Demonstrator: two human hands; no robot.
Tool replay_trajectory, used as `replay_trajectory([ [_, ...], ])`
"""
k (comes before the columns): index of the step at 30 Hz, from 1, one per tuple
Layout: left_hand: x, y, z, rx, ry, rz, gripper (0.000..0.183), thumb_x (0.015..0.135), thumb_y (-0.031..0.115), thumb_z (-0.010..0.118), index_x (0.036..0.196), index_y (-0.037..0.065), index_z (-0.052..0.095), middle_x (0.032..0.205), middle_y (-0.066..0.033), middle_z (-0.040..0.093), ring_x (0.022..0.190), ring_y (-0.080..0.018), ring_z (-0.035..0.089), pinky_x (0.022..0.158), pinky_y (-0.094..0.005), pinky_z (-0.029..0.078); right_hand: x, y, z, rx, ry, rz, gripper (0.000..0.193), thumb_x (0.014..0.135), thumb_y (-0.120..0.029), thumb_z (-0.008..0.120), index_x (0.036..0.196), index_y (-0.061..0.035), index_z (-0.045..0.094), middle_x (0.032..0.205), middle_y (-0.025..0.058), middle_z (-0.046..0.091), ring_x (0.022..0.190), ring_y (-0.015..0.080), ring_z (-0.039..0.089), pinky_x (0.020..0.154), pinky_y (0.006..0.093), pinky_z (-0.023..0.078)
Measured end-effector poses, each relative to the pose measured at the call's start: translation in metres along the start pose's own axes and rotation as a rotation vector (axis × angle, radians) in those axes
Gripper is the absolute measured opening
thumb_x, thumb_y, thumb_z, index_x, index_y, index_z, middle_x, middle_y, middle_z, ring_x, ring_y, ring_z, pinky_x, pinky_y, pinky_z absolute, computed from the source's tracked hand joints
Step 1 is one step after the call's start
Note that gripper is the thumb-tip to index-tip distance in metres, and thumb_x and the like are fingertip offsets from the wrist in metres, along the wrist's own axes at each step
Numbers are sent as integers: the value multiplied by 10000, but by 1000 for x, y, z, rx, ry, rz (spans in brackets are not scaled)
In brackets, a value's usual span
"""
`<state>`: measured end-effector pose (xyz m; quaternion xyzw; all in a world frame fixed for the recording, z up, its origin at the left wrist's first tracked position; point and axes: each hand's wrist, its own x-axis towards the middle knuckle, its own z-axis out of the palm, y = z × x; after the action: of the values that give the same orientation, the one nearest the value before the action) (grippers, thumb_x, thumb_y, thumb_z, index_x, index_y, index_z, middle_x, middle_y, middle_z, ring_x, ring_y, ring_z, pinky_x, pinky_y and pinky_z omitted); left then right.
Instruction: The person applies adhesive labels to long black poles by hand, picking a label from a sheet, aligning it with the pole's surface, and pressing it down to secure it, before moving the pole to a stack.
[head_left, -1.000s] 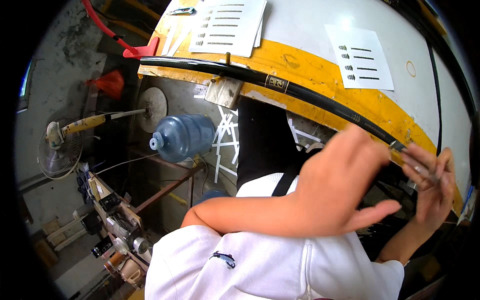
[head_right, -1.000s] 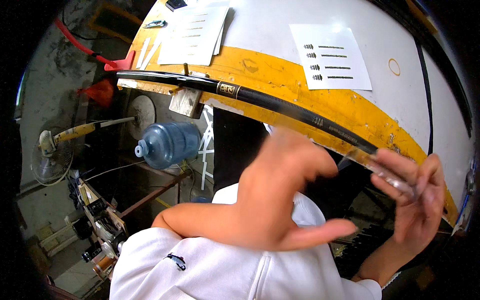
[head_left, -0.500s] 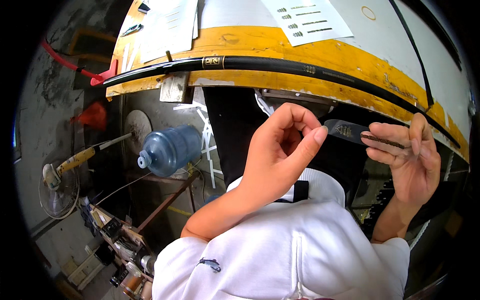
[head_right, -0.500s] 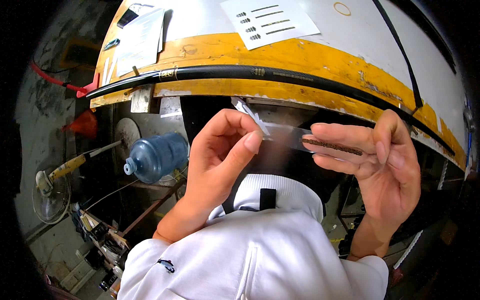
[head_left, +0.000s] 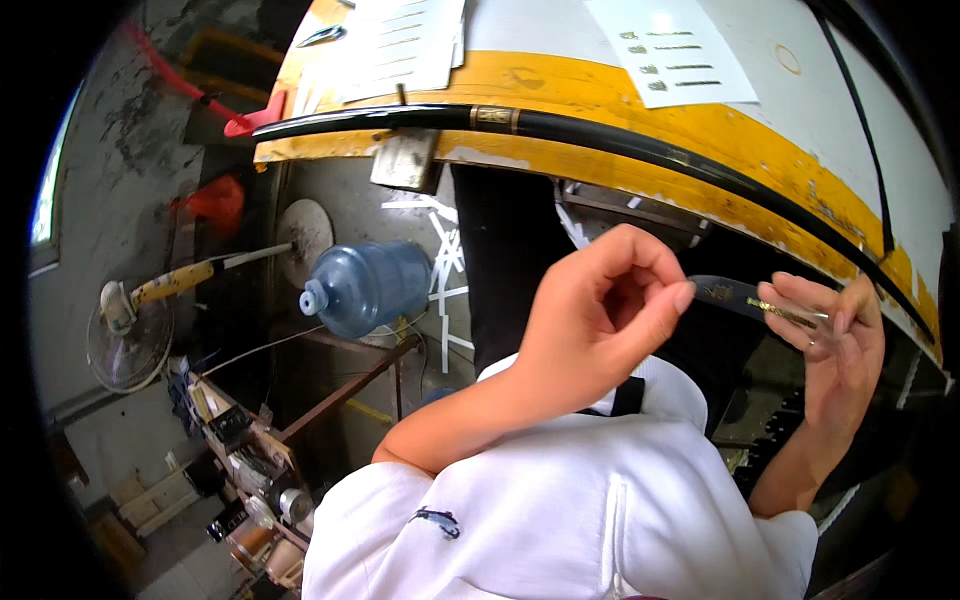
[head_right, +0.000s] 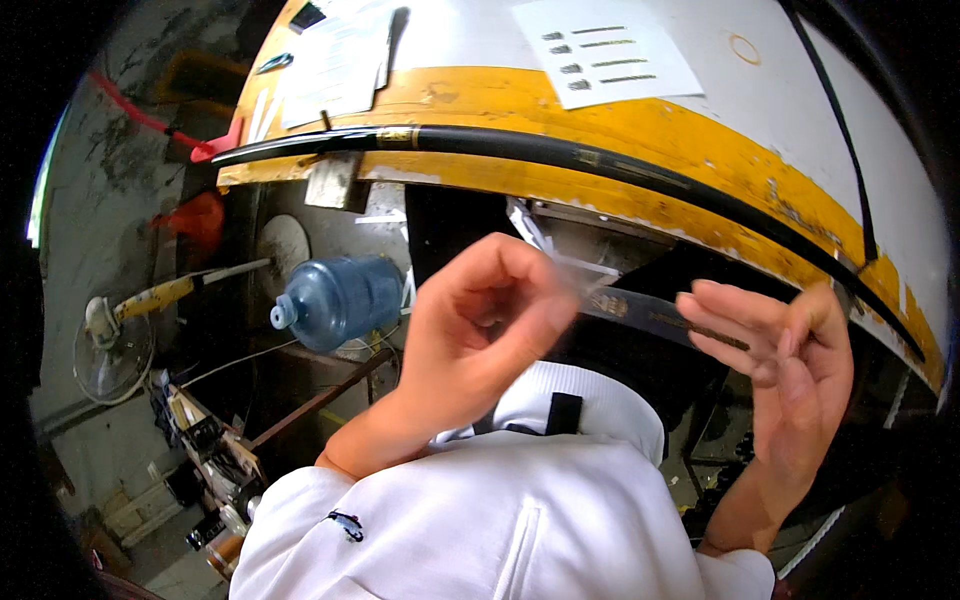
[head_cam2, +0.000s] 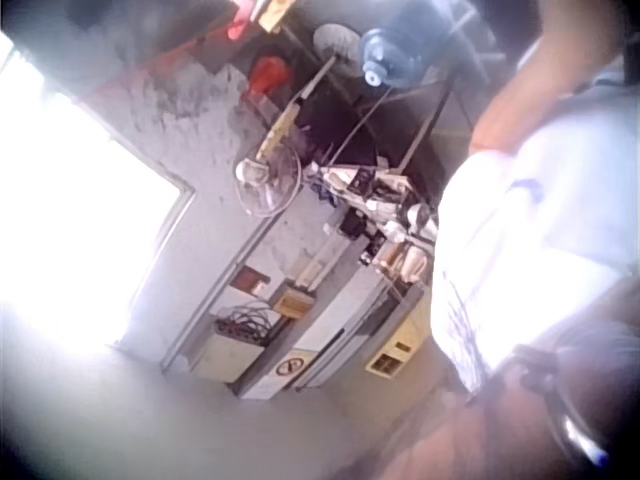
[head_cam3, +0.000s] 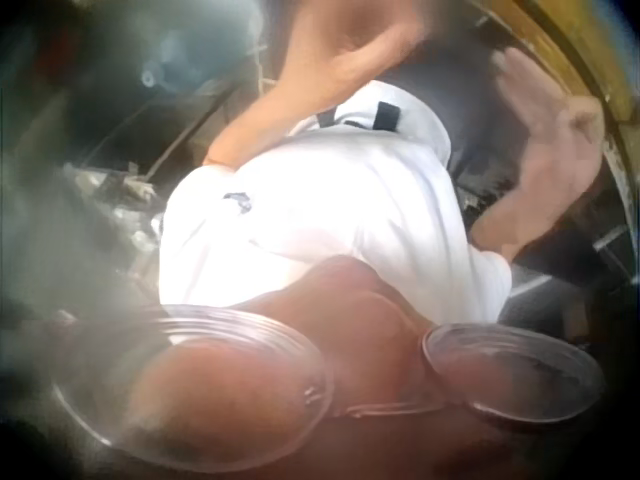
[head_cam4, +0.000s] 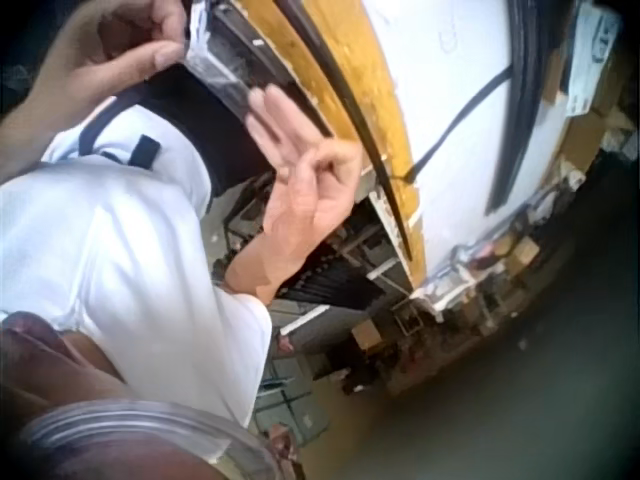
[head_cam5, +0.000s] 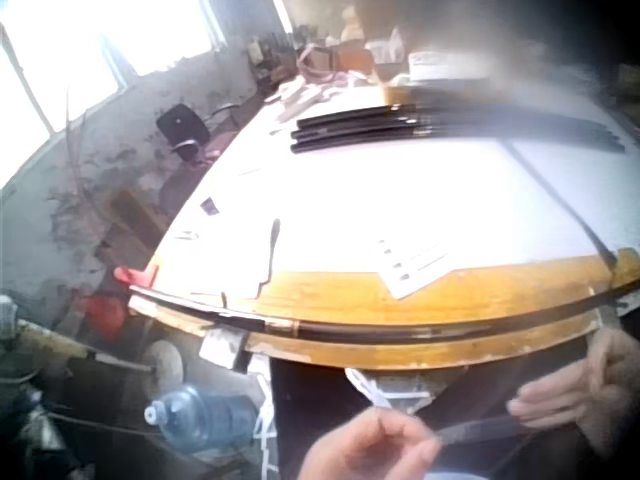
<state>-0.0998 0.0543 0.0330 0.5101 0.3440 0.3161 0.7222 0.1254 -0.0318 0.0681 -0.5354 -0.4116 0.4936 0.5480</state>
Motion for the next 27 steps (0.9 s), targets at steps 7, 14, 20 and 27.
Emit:
replay_trajectory([
  [7, 2, 2, -7, 198, 1, 139, 110, 861, 70, 674, 874, 42, 568, 714, 52, 511, 566, 5, 387, 492, -162, 287, -3, 12, 2, -1, 78, 2, 208, 892, -130, 537, 825, -42, 360, 1068, 347, 593, 970, 387, 653, 829, 456, 553],
  [14, 7, -8, -10, 49, -116, 25, 127, 878, 97, 633, 883, 54, 513, 698, 57, 476, 582, -1, 380, 499, -169, 291, -3, 15, 4, 233, -60, 55, 356, 840, -210, 640, 831, -21, 338, 982, 331, 604, 843, 398, 679, 673, 420, 606],
  [20, 10, -12, -11, -37, -174, -46, 135, 892, 96, 618, 882, 31, 500, 677, 28, 478, 586, -21, 390, 506, -191, 313, 5, 15, 10, 300, -57, 29, 393, 816, -186, 661, 790, 1, 316, 905, 465, 545, 806, 481, 655, 644, 503, 583],
  [27, 13, -10, -24, 15, -176, 53, 132, 888, 91, 622, 836, 29, 518, 684, 26, 492, 580, -37, 392, 498, -205, 319, 11, 15, 17, 298, -44, 42, 348, 819, -168, 636, 802, -12, 326, 934, 451, 555, 820, 475, 657, 673, 507, 581],
])
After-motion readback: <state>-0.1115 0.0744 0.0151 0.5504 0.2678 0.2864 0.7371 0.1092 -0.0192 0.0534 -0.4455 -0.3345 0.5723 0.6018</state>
